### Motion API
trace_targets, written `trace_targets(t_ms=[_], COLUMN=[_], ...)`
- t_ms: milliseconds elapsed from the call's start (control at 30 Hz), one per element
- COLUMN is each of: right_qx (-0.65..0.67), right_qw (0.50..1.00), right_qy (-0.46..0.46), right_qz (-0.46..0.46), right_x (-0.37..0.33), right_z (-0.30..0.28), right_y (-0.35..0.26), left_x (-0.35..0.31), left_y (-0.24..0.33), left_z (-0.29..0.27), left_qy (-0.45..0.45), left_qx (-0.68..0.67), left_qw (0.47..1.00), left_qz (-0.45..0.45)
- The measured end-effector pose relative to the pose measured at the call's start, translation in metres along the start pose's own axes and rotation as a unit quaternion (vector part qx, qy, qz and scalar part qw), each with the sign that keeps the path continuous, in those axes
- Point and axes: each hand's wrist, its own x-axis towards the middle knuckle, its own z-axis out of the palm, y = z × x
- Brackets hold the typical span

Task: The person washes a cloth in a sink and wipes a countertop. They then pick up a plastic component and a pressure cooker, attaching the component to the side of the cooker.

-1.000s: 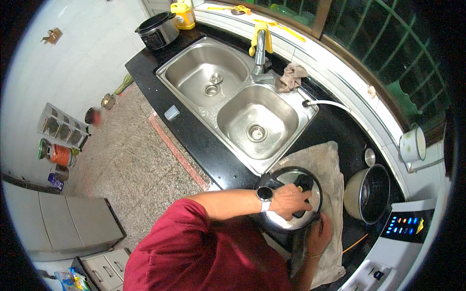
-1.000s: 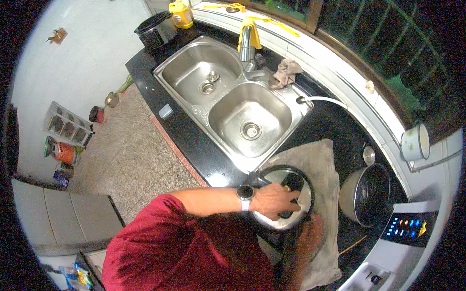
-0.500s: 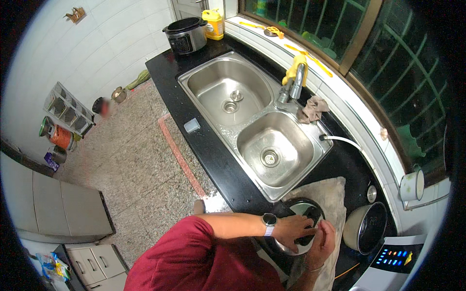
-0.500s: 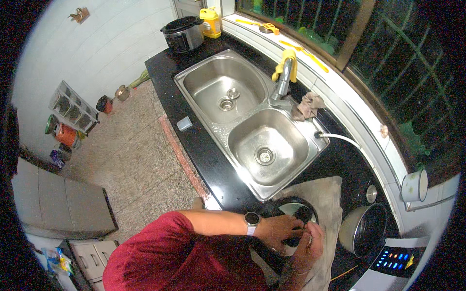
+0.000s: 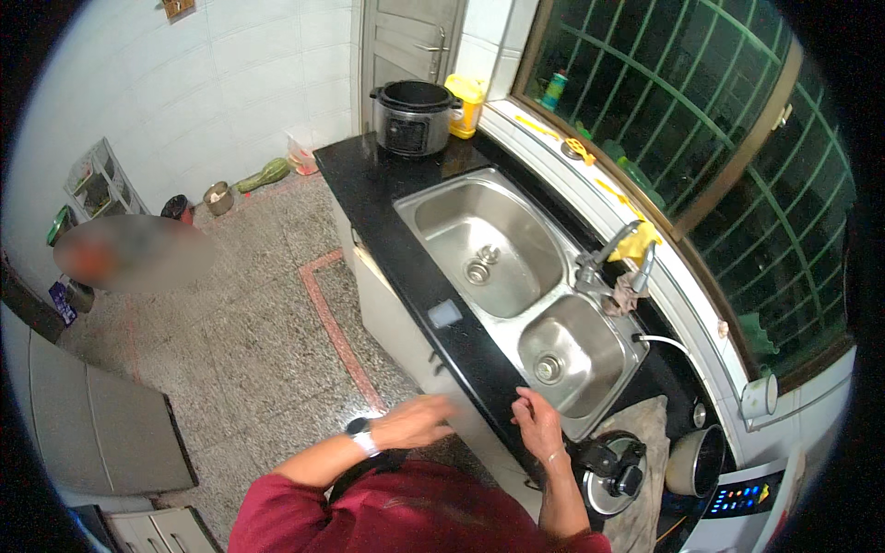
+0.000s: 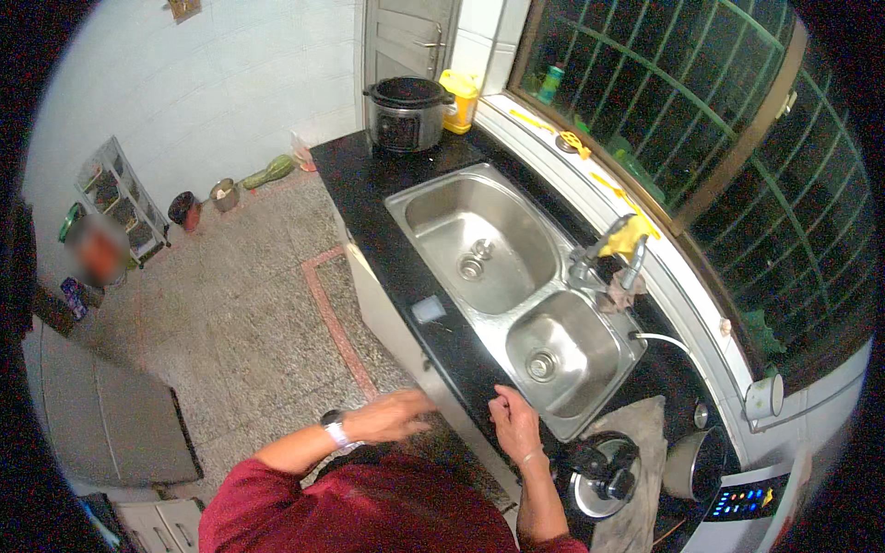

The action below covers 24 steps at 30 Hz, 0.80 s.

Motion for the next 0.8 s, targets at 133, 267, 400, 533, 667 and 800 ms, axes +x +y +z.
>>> trace_targets(t_ms=[133,267,400,533,667,800], right_qx=[-0.073,-0.166,-0.254,-0.334,-0.384,-0.328], right_qw=[0.996,0.985,0.963,0.931,0.907,0.936], right_qy=[-0.04,-0.023,-0.015,-0.053,-0.082,-0.054], right_qz=[0.025,0.048,0.086,0.136,0.154,0.116], right_x=[0.067,0.135,0.191,0.216,0.238,0.27], right_z=[0.074,0.119,0.157,0.184,0.195,0.196], right_y=[-0.013,-0.025,-0.027,-0.072,-0.072,-0.06], left_x=[-0.132,-0.223,-0.263,-0.255,-0.236,-0.218], left_y=[-0.065,-0.072,-0.096,-0.127,-0.173,-0.234], left_z=[-0.043,-0.072,-0.078,-0.106,-0.152,-0.205], left_qy=[0.08,0.11,0.169,0.183,0.165,0.162], left_qx=[0.044,0.019,0.011,-0.055,-0.057,-0.045], left_qw=[0.987,0.949,0.929,0.916,0.911,0.925], left_qz=[-0.129,-0.294,-0.33,-0.353,-0.373,-0.342])
